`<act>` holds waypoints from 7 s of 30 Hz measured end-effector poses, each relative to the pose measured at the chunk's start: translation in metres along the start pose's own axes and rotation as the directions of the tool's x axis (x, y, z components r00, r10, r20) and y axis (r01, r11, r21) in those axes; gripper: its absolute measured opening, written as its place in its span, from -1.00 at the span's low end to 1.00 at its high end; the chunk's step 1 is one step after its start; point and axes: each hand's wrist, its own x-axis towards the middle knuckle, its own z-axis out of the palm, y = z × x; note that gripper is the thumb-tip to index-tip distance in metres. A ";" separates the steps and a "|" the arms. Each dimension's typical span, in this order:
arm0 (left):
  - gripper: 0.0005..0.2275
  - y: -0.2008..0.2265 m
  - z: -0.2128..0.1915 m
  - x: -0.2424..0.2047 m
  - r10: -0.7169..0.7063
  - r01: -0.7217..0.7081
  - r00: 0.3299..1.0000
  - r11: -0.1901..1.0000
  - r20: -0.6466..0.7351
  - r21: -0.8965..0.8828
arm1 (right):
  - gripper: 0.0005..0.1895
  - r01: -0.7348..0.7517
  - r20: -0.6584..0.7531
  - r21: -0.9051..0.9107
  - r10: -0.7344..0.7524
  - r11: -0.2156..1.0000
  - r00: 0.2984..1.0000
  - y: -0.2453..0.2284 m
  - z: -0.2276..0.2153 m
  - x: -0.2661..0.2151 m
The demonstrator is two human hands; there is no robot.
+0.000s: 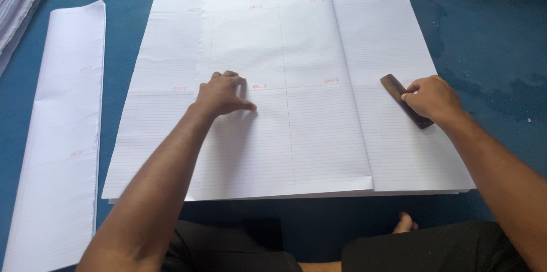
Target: The person folds large sheets of lined paper in half and then in thirds, using a wooden block to press the creases flat. The folded sheets are stacked on the table.
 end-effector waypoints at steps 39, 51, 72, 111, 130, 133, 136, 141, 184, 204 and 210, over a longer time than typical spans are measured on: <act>-0.89 -0.020 0.035 0.078 -0.430 0.252 0.868 0.812 -0.248 -0.526 | -0.76 0.128 0.016 0.742 -0.208 0.659 0.978 -0.103 -0.034 0.041; -0.92 -0.013 0.030 0.067 -0.415 0.263 0.888 0.811 -0.197 -0.523 | -0.46 0.429 -0.178 0.289 -0.392 0.856 0.903 -0.219 -0.042 -0.008; -0.97 -0.011 0.019 0.060 -0.413 0.267 0.897 0.790 -0.157 -0.552 | 0.18 0.353 -0.061 0.241 -0.349 0.904 0.935 -0.217 0.040 -0.001; -0.95 -0.035 0.021 0.065 -0.476 0.222 0.874 0.567 -0.096 -0.794 | -0.02 0.365 -0.041 0.315 -0.371 0.876 0.928 -0.266 0.069 -0.018; -0.88 -0.031 0.022 0.059 -0.470 0.243 0.880 0.578 -0.074 -0.779 | -0.03 0.364 -0.022 0.109 -0.364 0.925 0.931 -0.282 0.076 -0.020; -0.88 -0.032 0.026 0.060 -0.466 0.226 0.879 0.591 -0.100 -0.774 | -0.12 0.336 0.017 0.149 -0.342 0.930 0.940 -0.280 0.076 -0.020; -0.89 -0.033 0.028 0.062 -0.464 0.214 0.878 0.608 -0.122 -0.765 | -0.19 0.412 -0.062 0.238 -0.410 0.879 0.910 -0.277 0.076 -0.017; -0.89 -0.032 0.027 0.063 -0.470 0.243 0.878 0.603 -0.092 -0.760 | -0.09 0.395 -0.036 0.272 -0.401 0.877 0.915 -0.272 0.071 -0.017; -0.81 -0.011 0.000 0.069 -0.490 0.413 0.871 0.705 0.025 -0.576 | -0.13 0.436 -0.016 -0.054 -0.437 0.898 0.899 -0.274 0.082 -0.017; -0.18 0.037 -0.043 0.140 0.024 -0.026 0.999 0.994 0.025 0.102 | -0.09 0.624 0.036 -0.264 -0.639 0.736 0.768 -0.294 0.049 0.080; -0.47 0.050 -0.028 0.173 -0.042 0.025 0.985 0.994 0.168 0.102 | 0.05 0.644 0.197 -0.396 -0.624 0.655 0.756 -0.296 0.047 0.101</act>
